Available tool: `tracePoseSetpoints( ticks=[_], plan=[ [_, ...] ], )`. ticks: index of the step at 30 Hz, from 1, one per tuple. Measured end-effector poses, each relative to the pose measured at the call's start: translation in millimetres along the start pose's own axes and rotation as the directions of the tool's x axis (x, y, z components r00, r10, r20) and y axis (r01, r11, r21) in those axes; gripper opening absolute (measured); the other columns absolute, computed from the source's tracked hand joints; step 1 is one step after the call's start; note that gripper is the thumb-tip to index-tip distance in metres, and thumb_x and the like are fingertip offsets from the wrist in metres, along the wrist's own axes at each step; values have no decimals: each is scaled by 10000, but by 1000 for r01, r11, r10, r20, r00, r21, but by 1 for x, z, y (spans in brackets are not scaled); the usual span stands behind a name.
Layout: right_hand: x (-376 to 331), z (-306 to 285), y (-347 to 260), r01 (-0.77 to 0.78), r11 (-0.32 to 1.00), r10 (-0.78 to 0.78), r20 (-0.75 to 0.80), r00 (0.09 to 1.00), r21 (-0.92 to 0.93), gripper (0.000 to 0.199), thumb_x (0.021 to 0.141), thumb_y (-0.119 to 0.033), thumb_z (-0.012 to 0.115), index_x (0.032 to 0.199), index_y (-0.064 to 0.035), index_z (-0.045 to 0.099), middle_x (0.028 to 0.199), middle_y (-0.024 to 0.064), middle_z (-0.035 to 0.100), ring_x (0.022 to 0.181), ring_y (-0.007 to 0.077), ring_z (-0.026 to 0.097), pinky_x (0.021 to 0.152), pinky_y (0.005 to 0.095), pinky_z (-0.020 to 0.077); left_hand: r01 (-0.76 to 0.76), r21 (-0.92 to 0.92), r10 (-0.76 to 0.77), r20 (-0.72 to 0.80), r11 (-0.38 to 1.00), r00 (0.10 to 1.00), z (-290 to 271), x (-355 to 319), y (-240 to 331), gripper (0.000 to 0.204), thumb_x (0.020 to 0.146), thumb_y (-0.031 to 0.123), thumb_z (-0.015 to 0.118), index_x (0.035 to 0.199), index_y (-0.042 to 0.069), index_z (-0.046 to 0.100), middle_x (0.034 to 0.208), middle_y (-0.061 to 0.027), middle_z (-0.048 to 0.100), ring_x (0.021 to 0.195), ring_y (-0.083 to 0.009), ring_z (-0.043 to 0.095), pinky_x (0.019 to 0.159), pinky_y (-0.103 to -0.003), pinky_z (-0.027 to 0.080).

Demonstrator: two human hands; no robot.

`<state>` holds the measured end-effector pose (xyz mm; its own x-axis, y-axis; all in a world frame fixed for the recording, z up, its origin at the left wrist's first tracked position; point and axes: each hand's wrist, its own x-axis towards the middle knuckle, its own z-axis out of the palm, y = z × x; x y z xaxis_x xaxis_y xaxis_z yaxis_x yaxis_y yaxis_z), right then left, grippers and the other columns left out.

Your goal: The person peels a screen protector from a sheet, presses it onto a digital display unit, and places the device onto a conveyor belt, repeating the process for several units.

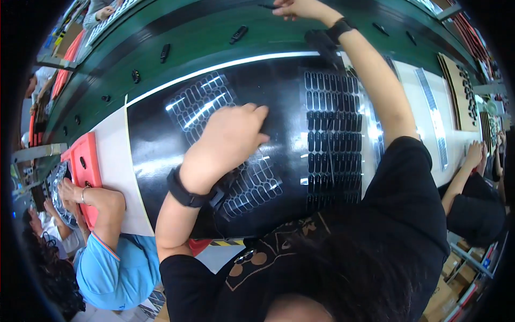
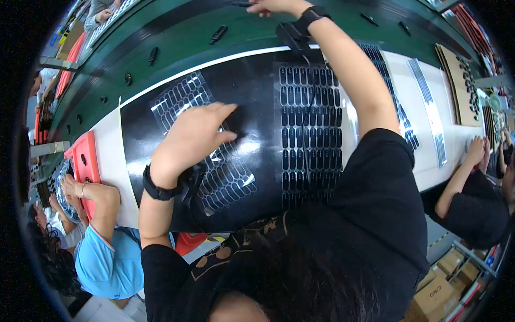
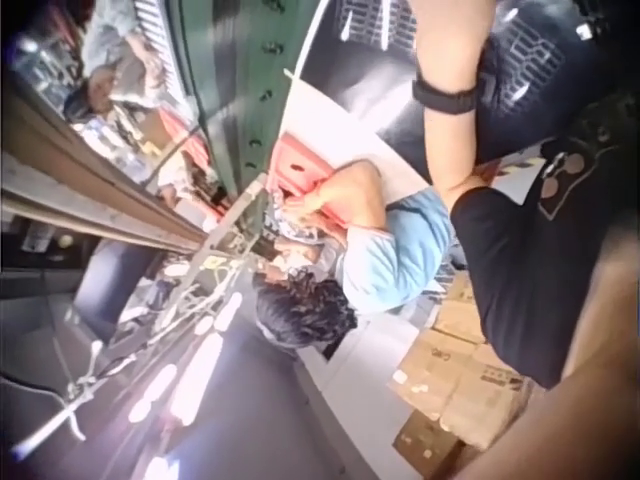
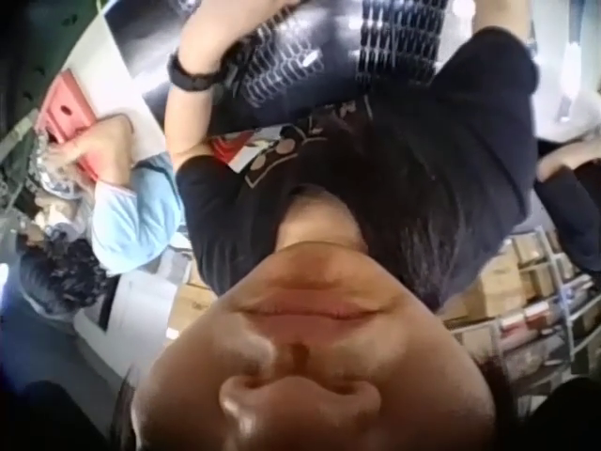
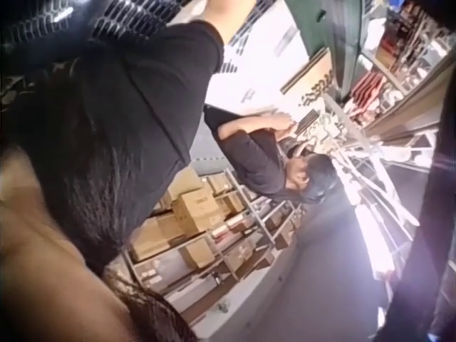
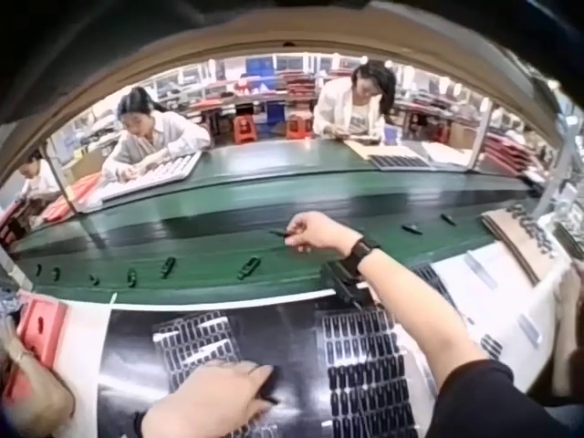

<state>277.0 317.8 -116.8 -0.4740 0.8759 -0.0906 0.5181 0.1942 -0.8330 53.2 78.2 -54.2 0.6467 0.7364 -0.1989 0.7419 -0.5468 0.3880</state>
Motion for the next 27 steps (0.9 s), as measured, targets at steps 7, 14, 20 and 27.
tracePoseSetpoints(
  ticks=[7,14,20,27],
  plan=[
    [-123,5,-24,-171,981,147,212,966,96,210,773,-164,582,932,-29,550,774,35,578,650,105,550,609,207,457,-356,-154,338,-133,922,932,39,86,27,246,655,131,611,857,-1,563,879,-156,567,810,-288,541,719,-330,432],
    [-155,39,1,-292,873,275,100,956,392,250,791,-223,567,867,15,553,731,72,598,615,96,584,555,176,487,-333,-259,243,-325,907,914,76,114,33,66,605,39,598,601,-6,549,635,-154,560,677,-290,573,614,-354,463],
    [-143,49,-12,-366,815,362,97,927,449,242,786,-201,577,851,28,538,727,93,604,604,112,591,541,192,492,-244,-476,102,-303,845,947,48,94,21,48,607,5,558,569,-10,533,579,-138,545,603,-273,565,570,-339,454],
    [-94,60,-21,-337,855,290,175,941,395,231,799,-168,547,918,29,533,776,104,595,664,130,592,617,214,494,-203,-311,31,-480,928,877,32,76,0,42,603,-6,542,567,-1,521,602,-144,547,587,-267,554,558,-346,442]
  ],
)
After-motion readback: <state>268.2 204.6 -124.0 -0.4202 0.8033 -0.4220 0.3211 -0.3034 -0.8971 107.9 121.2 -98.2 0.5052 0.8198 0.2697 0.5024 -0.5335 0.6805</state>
